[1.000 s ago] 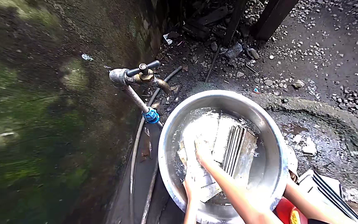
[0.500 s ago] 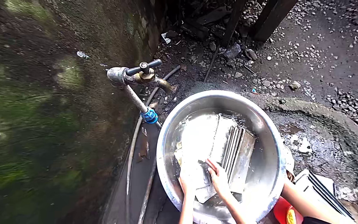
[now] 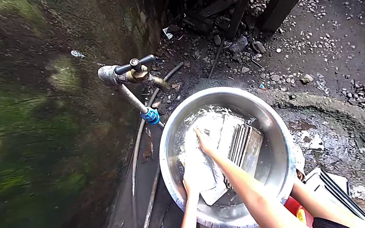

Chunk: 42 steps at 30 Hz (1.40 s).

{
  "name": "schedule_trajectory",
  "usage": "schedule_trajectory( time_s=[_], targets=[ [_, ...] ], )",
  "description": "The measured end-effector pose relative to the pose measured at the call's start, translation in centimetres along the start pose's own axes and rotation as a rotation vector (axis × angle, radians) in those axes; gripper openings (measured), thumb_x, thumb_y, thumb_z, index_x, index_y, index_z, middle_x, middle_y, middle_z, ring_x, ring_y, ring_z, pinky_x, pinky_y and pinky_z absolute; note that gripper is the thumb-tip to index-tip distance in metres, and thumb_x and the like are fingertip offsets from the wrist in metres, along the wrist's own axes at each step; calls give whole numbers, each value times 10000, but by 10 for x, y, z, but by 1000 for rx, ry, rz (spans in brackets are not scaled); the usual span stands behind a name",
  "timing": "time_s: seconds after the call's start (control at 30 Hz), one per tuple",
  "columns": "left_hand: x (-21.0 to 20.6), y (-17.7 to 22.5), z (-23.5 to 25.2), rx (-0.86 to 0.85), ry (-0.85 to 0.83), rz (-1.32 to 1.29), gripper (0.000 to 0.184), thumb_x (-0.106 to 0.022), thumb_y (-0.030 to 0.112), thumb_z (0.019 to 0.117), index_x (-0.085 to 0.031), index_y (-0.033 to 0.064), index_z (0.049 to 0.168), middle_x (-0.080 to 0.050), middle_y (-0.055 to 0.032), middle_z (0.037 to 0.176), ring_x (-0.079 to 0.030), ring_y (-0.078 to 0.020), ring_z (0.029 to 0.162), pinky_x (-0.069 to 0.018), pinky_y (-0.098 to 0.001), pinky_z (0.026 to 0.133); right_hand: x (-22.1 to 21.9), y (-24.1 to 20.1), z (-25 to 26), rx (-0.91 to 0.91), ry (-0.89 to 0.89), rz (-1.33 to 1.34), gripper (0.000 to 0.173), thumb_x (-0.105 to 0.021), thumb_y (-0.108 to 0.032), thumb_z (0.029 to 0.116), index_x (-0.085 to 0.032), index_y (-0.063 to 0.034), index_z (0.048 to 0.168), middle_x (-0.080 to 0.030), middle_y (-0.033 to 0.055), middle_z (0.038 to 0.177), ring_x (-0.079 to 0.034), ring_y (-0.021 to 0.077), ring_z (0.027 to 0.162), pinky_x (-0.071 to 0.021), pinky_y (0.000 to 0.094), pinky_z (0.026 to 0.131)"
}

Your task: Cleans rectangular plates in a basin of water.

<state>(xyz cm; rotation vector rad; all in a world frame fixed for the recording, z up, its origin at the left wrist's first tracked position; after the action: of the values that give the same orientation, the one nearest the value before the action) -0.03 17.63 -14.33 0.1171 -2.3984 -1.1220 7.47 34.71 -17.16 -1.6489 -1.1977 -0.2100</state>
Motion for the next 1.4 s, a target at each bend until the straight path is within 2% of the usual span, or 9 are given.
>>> schedule_trajectory(
  time_s=[0.13,0.33,0.53,0.67,0.87,1.0,1.13,1.23,1.4],
  targets=[
    [-1,6,-1,53,24,57,624,-534,-42,989,-338,42,1575,-414,-207,1576,-451,-361,1421,-336,-523,1167,-31,-2,-43,-135,204,101,581,-439,59,976,-398,-15,1550,-284,211,1657,-436,337,1463,-407,443,1161],
    [-3,2,3,41,41,23,597,-504,-50,995,-362,47,1567,-420,-196,1577,-424,-363,1443,-318,-538,1173,-64,-11,-171,-217,161,131,658,-494,148,901,-458,-46,1528,-244,163,1683,-468,357,1438,-458,450,1112],
    [0,0,3,0,18,-28,594,-502,-75,983,-354,-7,1554,-385,-200,1597,-396,-336,1466,-301,-492,1197,-28,-17,-64,-150,186,126,504,-361,-33,1054,-391,-9,1557,-293,227,1649,-386,368,1486,-331,458,1209],
    [-2,1,6,25,12,-23,590,-524,-45,1002,-344,5,1562,-372,-191,1606,-392,-327,1471,-295,-490,1202,-2,-19,0,-218,17,-76,566,-384,13,1024,-320,-20,1585,-314,209,1643,-515,375,1378,-444,482,1107],
    [-3,4,7,60,16,26,560,-521,-10,1016,-373,27,1556,-415,-205,1576,-426,-358,1441,-314,-512,1185,-46,-9,-98,-166,89,-93,563,-394,22,1025,-317,3,1583,-246,167,1683,-337,299,1525,-318,408,1226],
    [-2,6,3,38,-4,57,583,-491,-20,1015,-339,41,1574,-394,-188,1595,-435,-361,1436,-322,-526,1176,-63,-5,-151,-132,76,-184,579,-413,66,1001,-365,-18,1571,-377,171,1626,-403,314,1489,-334,428,1208],
    [-3,6,2,29,15,92,578,-522,-18,1007,-361,22,1561,-433,-203,1566,-456,-364,1422,-336,-515,1171,-36,-17,-97,-168,25,-256,537,-328,-41,1070,-267,-3,1602,-379,208,1614,-402,350,1482,-326,471,1206],
    [-1,8,5,22,12,86,554,-533,-15,1011,-380,-2,1544,-429,-208,1567,-439,-357,1436,-319,-501,1184,-20,-21,-47,-175,-49,-331,566,-287,-28,1079,-143,4,1625,-220,230,1676,-252,399,1544,-213,567,1234],
    [-1,5,7,25,16,83,531,-529,-18,1011,-411,0,1528,-443,-198,1560,-442,-344,1436,-316,-497,1191,-16,-15,-39,-200,-75,-383,552,-321,-22,1066,-230,-8,1611,-281,288,1633,-174,491,1540,-194,628,1225]
  ],
)
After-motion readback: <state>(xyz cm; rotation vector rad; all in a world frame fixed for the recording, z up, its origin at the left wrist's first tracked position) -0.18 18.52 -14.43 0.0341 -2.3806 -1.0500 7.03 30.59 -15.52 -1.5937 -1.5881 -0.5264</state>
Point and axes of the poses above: each hand's wrist, its own z-axis towards the middle knuckle, its own x-axis out of the back of the hand, y = z × x, the point moved 1 cm from there along z, towards the middle knuckle
